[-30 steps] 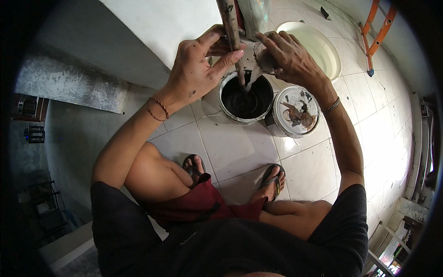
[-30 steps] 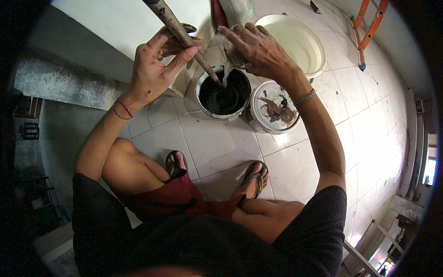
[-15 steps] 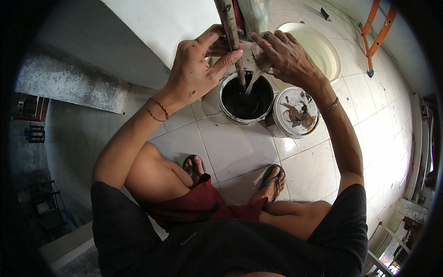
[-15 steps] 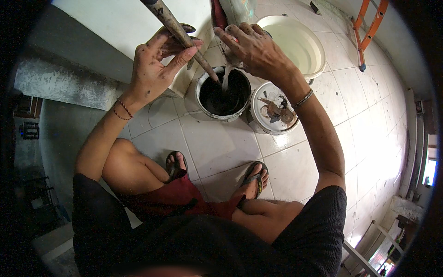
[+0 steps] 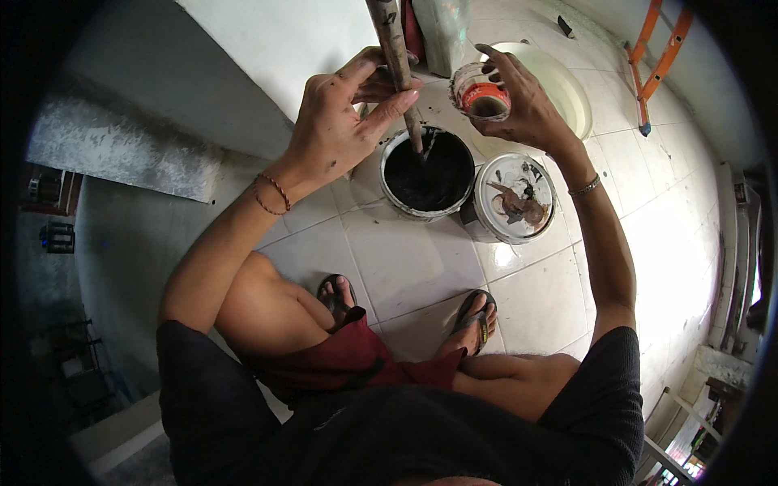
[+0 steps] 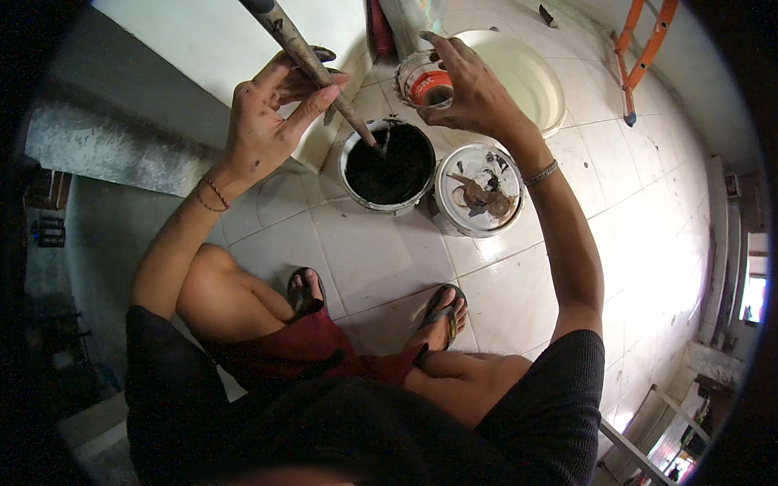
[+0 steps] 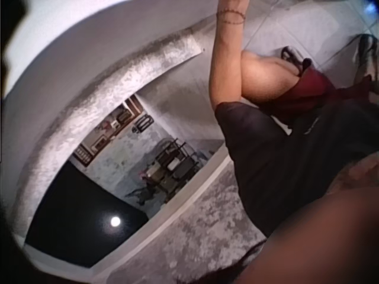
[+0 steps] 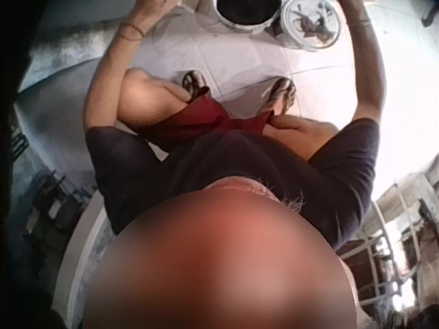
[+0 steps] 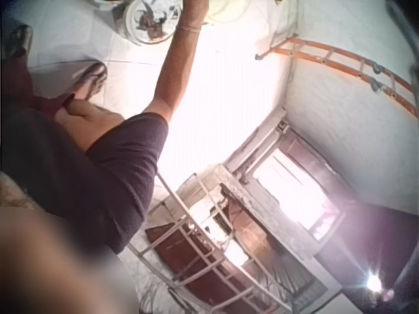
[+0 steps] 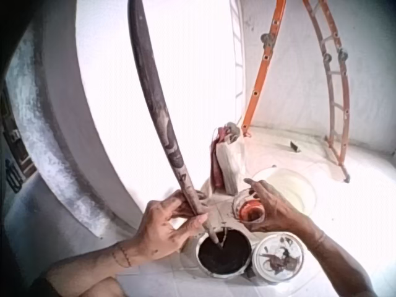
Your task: The person sits on the floor and stirs dark paint in a bucket using a long stick. They repeatedly dip a small container into a nearby water bucket and pour water into the paint, then continue stirring to mix the contents.
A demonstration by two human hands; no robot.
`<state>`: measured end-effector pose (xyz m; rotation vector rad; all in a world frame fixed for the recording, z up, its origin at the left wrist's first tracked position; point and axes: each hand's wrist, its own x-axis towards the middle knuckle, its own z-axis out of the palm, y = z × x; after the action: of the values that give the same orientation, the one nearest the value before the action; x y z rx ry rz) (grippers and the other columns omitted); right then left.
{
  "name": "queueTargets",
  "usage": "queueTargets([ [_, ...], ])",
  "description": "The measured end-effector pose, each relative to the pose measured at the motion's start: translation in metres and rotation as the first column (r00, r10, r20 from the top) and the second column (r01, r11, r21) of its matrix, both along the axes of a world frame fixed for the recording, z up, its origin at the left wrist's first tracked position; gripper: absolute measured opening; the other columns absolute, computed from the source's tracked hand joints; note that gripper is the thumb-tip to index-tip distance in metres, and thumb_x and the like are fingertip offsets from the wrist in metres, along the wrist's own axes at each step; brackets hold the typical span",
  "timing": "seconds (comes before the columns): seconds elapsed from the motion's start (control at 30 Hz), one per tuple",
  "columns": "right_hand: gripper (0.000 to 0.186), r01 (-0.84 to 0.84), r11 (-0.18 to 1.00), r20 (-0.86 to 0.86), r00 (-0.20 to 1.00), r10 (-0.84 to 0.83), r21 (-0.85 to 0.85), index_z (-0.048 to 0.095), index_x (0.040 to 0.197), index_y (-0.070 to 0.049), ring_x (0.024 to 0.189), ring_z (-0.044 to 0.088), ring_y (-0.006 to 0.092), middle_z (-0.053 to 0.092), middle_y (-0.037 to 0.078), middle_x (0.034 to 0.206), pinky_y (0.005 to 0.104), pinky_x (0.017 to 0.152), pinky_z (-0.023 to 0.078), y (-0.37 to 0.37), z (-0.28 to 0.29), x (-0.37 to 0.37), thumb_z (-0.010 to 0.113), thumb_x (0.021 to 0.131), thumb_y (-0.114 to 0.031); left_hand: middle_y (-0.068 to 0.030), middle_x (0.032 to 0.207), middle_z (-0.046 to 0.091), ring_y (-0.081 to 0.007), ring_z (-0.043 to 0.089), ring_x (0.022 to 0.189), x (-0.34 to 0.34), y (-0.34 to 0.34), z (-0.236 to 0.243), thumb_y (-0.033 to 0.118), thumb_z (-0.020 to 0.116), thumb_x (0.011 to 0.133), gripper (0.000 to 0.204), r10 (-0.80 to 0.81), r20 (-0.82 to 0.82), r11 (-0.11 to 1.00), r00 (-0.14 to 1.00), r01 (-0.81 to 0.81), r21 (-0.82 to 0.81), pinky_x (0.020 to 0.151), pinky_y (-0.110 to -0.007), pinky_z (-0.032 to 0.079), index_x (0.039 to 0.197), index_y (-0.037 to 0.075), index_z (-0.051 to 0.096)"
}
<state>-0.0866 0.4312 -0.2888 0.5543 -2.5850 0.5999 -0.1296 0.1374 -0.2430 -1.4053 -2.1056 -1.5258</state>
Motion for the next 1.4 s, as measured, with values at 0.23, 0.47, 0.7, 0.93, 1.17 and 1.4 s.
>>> queueTargets([
  [0.23, 0.108, 0.09, 0.996, 0.265, 0.961, -0.08, -0.026, 0.038, 0.155, -0.01, 0.112, 0.066, 0.0352, 0.059, 0.019, 0.125, 0.0489, 0.102, 0.056, 0.041, -0.002, 0.053, 0.094, 0.065, -0.035, -0.0116, 0.098, 0.079, -0.0224, 0.078, 0.092, -0.001, 0.001, -0.005, 0.008, 0.073, 0.094, 0.022, -0.012, 0.007, 1.0, 1.0, 0.012, -0.018, 0.085, -0.032, 0.063, 0.111, -0.003, 0.063],
  [0.47, 0.11, 0.102, 0.995, 0.494, 0.865, -0.095, 0.013, 0.035, 0.156, -0.013, 0.124, 0.053, 0.0377, 0.046, 0.017, 0.127, 0.0499, 0.115, 0.046, 0.051, -0.024, 0.102, 0.085, 0.058, -0.019, -0.012, 0.101, 0.078, -0.0198, 0.076, 0.094, -0.001, 0.004, -0.007, 0.008, 0.072, 0.095, 0.023, -0.038, 0.061, 0.997, 0.997, 0.042, -0.069, 0.087, -0.031, 0.062, 0.112, -0.004, 0.063],
  [0.7, 0.124, 0.123, 0.992, 0.511, 0.851, -0.119, 0.027, 0.034, 0.157, -0.013, 0.133, 0.047, 0.039, 0.043, 0.02, 0.138, 0.0504, 0.119, 0.043, 0.059, -0.037, 0.116, 0.098, 0.054, -0.039, -0.0115, 0.105, 0.078, -0.0169, 0.075, 0.1, -0.001, 0.012, -0.011, 0.007, 0.071, 0.096, 0.021, -0.044, 0.081, 0.99, 0.996, 0.054, -0.131, 0.092, -0.031, 0.059, 0.113, -0.004, 0.064],
  [0.93, 0.086, 0.17, 0.971, 0.256, 0.944, -0.209, 0.166, 0.046, 0.151, -0.008, 0.12, 0.059, 0.0366, 0.049, 0.021, 0.138, 0.0461, 0.098, 0.056, 0.028, 0.024, 0.099, 0.087, 0.08, -0.032, -0.0127, 0.105, 0.078, -0.0184, 0.075, 0.099, 0.003, 0.023, -0.014, 0.006, 0.073, 0.095, 0.025, -0.043, 0.046, 0.979, 0.998, 0.051, -0.199, 0.088, -0.031, 0.061, 0.116, -0.004, 0.064],
  [1.17, 0.042, -0.105, 0.978, 0.264, 0.953, 0.151, -0.18, 0.068, 0.113, 0.004, 0.075, 0.07, 0.03, 0.072, 0.019, 0.087, 0.0391, 0.069, 0.056, -0.052, 0.035, 0.04, 0.085, 0.081, -0.019, -0.0165, 0.098, 0.077, -0.0241, 0.076, 0.083, 0.016, 0.043, -0.011, 0.011, 0.083, 0.084, 0.024, -0.049, -0.107, 0.995, 0.993, 0.039, -0.091, 0.077, -0.032, 0.062, 0.102, -0.004, 0.075],
  [1.4, 0.019, -0.051, 0.955, 0.278, 0.951, 0.136, -0.291, 0.069, 0.093, 0.002, 0.078, 0.068, 0.04, 0.072, 0.021, 0.088, 0.0439, 0.071, 0.055, -0.066, 0.004, 0.022, 0.078, 0.08, -0.008, -0.0123, 0.092, 0.072, -0.0284, 0.07, 0.083, 0.016, 0.033, 0.0, 0.025, 0.087, 0.079, 0.035, 0.123, -0.307, 0.948, 0.944, -0.203, -0.245, 0.078, -0.037, 0.057, 0.1, 0.0, 0.076],
])
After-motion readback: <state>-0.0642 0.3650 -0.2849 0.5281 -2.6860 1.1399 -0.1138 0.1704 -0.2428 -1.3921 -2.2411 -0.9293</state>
